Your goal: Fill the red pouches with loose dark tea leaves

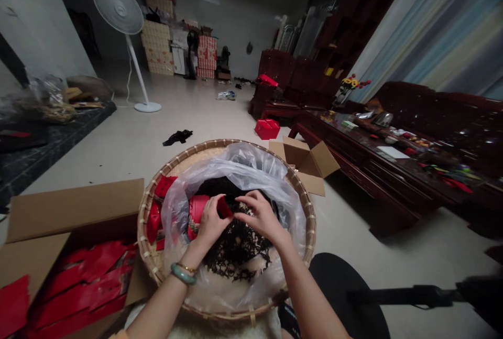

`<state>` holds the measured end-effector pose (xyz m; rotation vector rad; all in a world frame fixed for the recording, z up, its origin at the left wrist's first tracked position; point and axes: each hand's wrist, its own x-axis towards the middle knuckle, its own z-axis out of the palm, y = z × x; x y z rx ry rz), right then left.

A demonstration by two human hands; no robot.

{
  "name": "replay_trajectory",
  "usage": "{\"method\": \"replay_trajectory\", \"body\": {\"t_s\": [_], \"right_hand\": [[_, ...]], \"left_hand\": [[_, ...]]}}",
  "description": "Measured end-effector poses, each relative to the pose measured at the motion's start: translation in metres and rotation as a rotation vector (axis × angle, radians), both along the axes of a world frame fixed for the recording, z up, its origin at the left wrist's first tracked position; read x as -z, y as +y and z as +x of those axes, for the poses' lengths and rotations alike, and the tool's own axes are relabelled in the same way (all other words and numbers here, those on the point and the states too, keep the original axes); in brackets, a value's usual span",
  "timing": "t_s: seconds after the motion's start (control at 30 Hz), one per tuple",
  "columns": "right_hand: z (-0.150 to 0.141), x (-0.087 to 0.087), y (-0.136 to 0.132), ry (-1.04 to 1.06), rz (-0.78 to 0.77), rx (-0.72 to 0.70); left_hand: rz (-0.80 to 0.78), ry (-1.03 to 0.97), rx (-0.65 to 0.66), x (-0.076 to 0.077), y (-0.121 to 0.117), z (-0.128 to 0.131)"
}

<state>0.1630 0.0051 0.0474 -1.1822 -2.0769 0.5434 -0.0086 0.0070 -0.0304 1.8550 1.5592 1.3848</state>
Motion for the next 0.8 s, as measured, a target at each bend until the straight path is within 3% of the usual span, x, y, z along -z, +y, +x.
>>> {"method": "replay_trajectory", "body": {"t_s": [0.13, 0.23, 0.4, 0.5, 0.6, 0.7, 0.8], "right_hand": [[-0.010, 0.006, -0.003, -0.131, -0.065, -0.090], [-0.009, 0.008, 0.000, -0.047, -0.090, -0.101], [0.004, 0.009, 0.008, 0.246, -0.087, 0.091], [0.010, 0.012, 0.011, 0.242, -0.059, 0.169], [0.010, 0.011, 0.011, 0.181, -0.034, 0.073], [0.007, 0.005, 0.008, 0.122, -0.052, -0.133], [0.007, -0.004, 0.006, 0.007, -0.086, -0.283]], "left_hand": [[-0.020, 0.003, 0.030, 0.000, -0.002, 0.002], [-0.037, 0.005, 0.020, -0.002, -0.003, 0.001], [-0.065, -0.042, 0.029, -0.003, -0.002, -0.001], [-0.082, -0.126, 0.084, -0.004, -0.001, -0.001], [-0.151, -0.214, 0.237, -0.007, -0.002, -0.004], [-0.268, -0.265, 0.432, -0.012, -0.004, -0.009], [-0.389, -0.330, 0.544, -0.016, -0.006, -0.015]]}}
